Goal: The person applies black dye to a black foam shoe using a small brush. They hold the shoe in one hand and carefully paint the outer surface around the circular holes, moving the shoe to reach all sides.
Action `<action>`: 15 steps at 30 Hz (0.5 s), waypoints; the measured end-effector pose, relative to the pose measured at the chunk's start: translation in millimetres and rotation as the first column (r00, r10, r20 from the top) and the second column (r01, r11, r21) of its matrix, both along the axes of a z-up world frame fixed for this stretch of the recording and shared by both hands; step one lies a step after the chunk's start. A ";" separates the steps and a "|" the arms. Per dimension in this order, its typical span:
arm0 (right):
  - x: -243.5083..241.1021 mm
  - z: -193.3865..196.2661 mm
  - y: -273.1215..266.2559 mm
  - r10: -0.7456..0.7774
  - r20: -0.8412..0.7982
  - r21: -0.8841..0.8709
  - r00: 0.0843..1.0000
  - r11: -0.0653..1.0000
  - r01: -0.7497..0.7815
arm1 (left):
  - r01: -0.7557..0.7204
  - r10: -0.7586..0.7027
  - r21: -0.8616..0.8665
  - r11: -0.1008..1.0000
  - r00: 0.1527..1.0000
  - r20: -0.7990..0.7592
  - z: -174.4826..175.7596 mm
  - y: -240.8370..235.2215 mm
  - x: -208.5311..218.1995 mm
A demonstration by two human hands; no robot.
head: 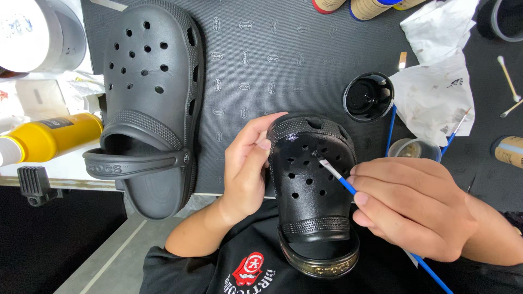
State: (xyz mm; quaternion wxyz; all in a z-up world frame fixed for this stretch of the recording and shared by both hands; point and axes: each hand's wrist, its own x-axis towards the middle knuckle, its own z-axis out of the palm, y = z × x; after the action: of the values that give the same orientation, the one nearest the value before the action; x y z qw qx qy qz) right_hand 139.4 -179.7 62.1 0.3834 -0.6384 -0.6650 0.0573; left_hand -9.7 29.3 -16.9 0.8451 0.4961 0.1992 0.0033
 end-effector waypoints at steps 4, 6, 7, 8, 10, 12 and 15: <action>0.7 1.5 0.0 -0.005 -0.045 0.028 0.999 1.000 0.006 | 0.008 -0.007 0.020 1.000 0.999 -0.045 -0.5 0.4 -1.4; 0.7 2.0 -0.3 -0.053 -0.028 0.022 0.998 0.998 0.054 | 0.007 -0.007 0.016 1.000 0.999 -0.038 -0.9 0.3 -1.5; 0.4 1.9 -0.5 -0.042 -0.016 0.013 0.999 0.999 0.042 | 0.006 -0.006 0.010 1.000 1.000 -0.014 -1.2 0.2 -1.7; 0.8 1.3 0.0 -0.030 -0.001 0.004 1.000 1.000 0.030 | 0.005 -0.005 0.004 1.000 1.000 0.013 -1.4 0.4 -1.0; 1.1 0.8 1.0 -0.002 -0.007 -0.006 1.000 1.000 0.002 | 0.002 -0.002 -0.010 1.000 1.000 0.019 -1.6 -0.1 -0.3; 0.8 0.6 2.2 0.031 -0.049 -0.009 0.998 0.999 -0.031 | 0.001 0.000 -0.018 1.000 1.000 0.015 -1.6 -0.4 -0.4; 1.5 1.6 3.7 0.038 -0.085 0.042 0.996 0.999 -0.035 | 0.006 -0.006 -0.010 1.000 1.000 -0.011 -0.8 0.8 -0.9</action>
State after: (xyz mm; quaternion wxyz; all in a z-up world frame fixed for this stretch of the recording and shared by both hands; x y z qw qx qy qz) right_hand 140.9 -175.9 63.8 0.4234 -0.6152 -0.6604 0.0783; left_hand -10.6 30.1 -17.7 0.8464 0.4926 0.2022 -0.0031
